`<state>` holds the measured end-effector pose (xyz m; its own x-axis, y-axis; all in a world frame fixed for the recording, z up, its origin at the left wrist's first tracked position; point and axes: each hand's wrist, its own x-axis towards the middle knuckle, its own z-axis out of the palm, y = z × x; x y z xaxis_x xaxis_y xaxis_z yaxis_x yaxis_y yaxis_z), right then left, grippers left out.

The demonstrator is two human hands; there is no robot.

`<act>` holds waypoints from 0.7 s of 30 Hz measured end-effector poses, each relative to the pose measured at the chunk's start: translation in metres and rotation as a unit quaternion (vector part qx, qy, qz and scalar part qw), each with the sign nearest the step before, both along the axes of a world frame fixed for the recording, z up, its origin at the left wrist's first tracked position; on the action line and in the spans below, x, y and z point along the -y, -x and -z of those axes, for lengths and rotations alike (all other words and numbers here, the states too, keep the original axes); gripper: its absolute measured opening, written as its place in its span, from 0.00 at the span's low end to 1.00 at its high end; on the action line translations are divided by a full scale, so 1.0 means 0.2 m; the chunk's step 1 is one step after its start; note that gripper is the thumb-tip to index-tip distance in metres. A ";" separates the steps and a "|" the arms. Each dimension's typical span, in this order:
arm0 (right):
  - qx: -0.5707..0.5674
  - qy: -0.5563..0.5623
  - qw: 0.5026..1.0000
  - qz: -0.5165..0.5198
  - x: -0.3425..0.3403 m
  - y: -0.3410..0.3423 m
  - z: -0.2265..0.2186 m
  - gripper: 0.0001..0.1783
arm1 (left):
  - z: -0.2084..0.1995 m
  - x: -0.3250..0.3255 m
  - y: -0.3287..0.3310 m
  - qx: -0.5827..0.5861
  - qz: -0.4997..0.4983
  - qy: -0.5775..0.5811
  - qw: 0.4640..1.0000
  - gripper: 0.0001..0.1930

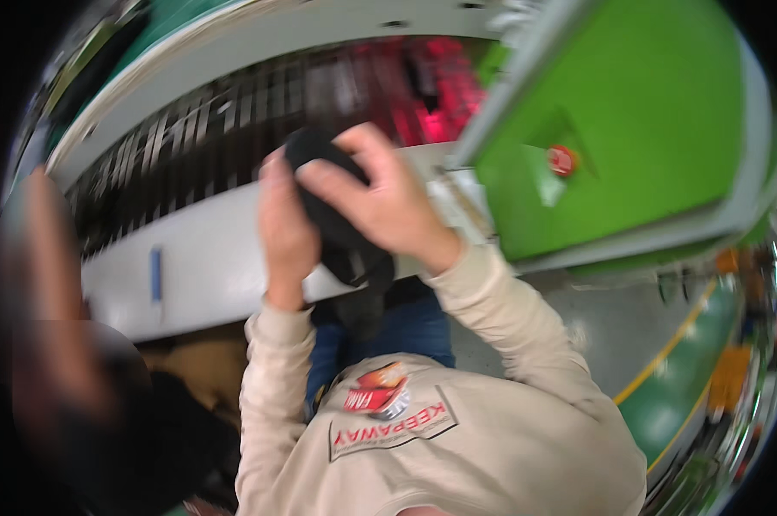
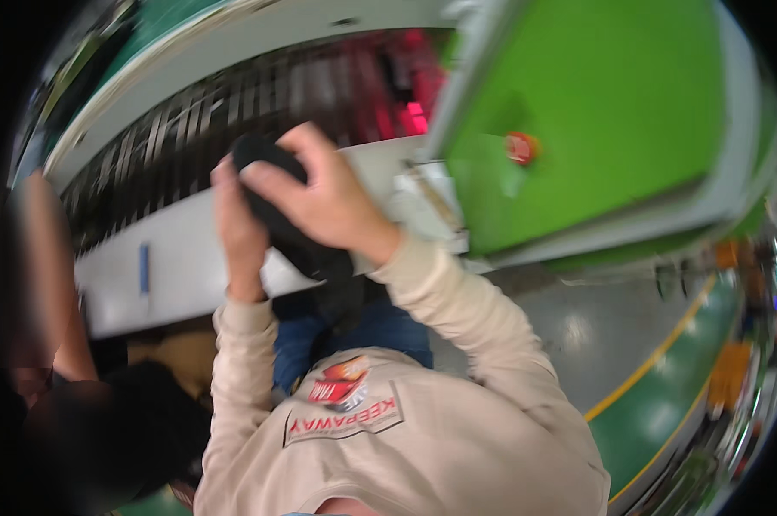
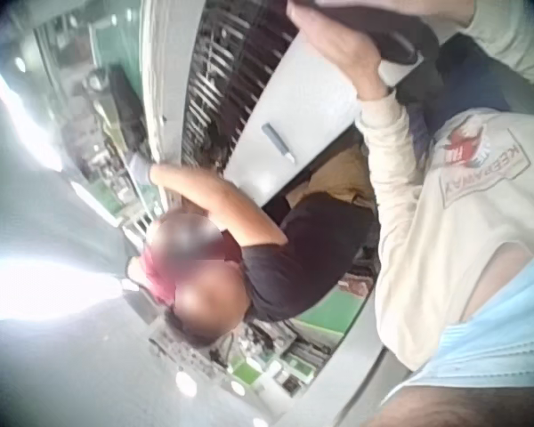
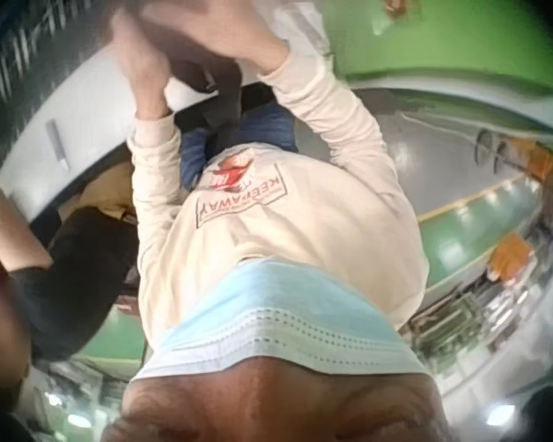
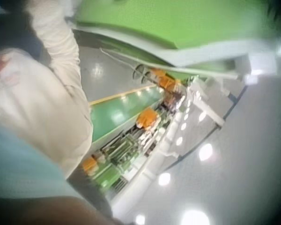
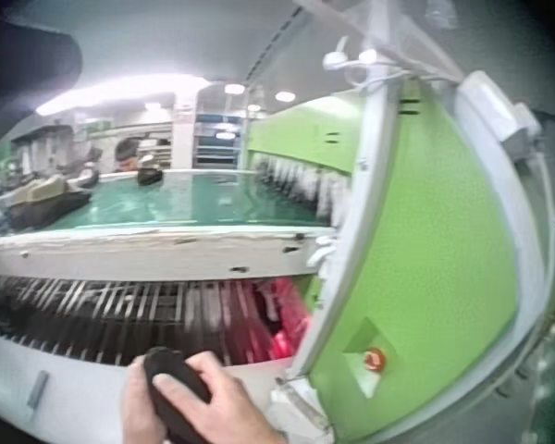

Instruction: Manually assemble and inspect shoe components at a factory assembly line station.

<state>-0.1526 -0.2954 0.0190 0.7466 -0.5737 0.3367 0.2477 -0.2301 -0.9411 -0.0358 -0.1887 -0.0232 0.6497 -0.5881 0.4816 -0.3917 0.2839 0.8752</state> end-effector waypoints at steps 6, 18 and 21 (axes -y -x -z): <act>0.049 0.073 0.994 0.063 -0.04 -0.01 0.06 0.21 | 0.10 -0.05 -0.06 -0.018 0.002 -0.003 1.000 0.29; 0.083 0.067 0.992 0.061 -0.23 0.12 0.09 0.23 | 0.00 -0.25 0.11 -0.091 0.013 0.052 0.994 0.42; 0.142 0.052 0.987 0.049 -0.31 0.12 0.15 0.16 | -0.05 -0.36 0.18 -0.109 0.026 0.056 0.992 0.43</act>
